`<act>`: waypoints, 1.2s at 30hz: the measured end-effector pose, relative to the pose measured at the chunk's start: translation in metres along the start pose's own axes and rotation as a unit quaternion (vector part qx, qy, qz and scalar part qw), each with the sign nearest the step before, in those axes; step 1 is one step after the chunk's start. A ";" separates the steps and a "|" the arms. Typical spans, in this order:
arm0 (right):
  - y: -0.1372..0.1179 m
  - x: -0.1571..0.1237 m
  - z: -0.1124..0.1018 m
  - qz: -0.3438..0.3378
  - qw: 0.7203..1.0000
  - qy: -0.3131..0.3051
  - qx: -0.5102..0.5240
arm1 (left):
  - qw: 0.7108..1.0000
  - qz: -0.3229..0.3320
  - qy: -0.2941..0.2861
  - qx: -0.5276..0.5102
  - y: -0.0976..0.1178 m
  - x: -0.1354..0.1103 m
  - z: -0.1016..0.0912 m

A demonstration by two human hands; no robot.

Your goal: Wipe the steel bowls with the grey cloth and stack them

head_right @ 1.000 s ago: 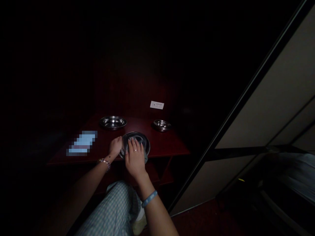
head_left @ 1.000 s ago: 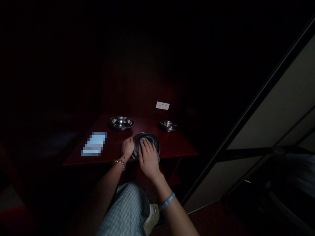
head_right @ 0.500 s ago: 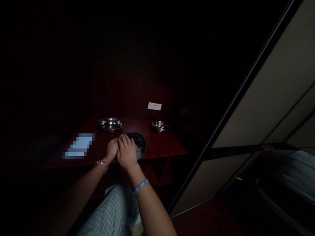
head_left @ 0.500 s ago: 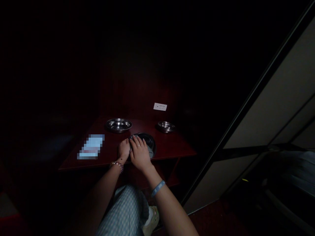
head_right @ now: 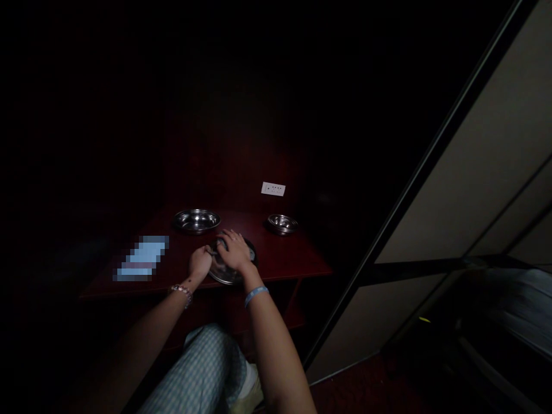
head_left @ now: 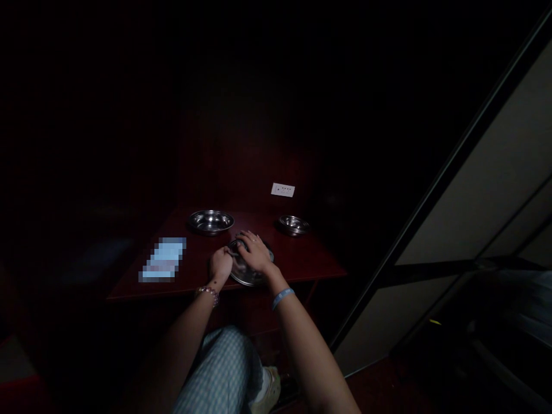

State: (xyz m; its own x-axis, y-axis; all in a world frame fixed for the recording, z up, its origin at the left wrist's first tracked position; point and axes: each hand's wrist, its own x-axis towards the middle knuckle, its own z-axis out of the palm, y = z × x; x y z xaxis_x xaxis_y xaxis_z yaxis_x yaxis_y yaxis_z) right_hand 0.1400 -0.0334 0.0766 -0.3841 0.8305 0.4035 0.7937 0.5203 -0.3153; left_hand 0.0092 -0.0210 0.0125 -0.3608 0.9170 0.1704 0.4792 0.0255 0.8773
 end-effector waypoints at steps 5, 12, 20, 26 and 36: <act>0.018 0.006 -0.002 0.032 0.999 0.004 0.009 | 1.000 -0.008 0.002 0.019 0.004 -0.001 -0.001; 0.039 0.003 -0.006 0.061 0.998 0.015 0.007 | 0.999 -0.011 -0.002 0.037 0.006 -0.003 -0.001; 0.054 -0.018 -0.001 0.073 0.995 0.054 0.038 | 0.999 -0.005 0.001 0.038 0.007 -0.003 -0.002; 0.065 -0.054 0.008 0.059 0.988 0.089 0.110 | 0.998 -0.011 -0.012 0.058 0.010 -0.004 -0.003; 0.015 -0.091 0.005 -0.003 0.997 0.073 0.000 | 0.996 -0.003 -0.019 0.091 0.012 -0.004 -0.003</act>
State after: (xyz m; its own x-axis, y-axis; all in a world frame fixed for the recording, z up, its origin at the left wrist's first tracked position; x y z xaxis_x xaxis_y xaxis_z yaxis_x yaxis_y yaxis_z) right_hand 0.1841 -0.1001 0.0314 -0.3169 0.7895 0.5256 0.7916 0.5254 -0.3119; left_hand 0.0139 -0.0257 0.0238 -0.3353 0.9309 0.1447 0.6160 0.1004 0.7814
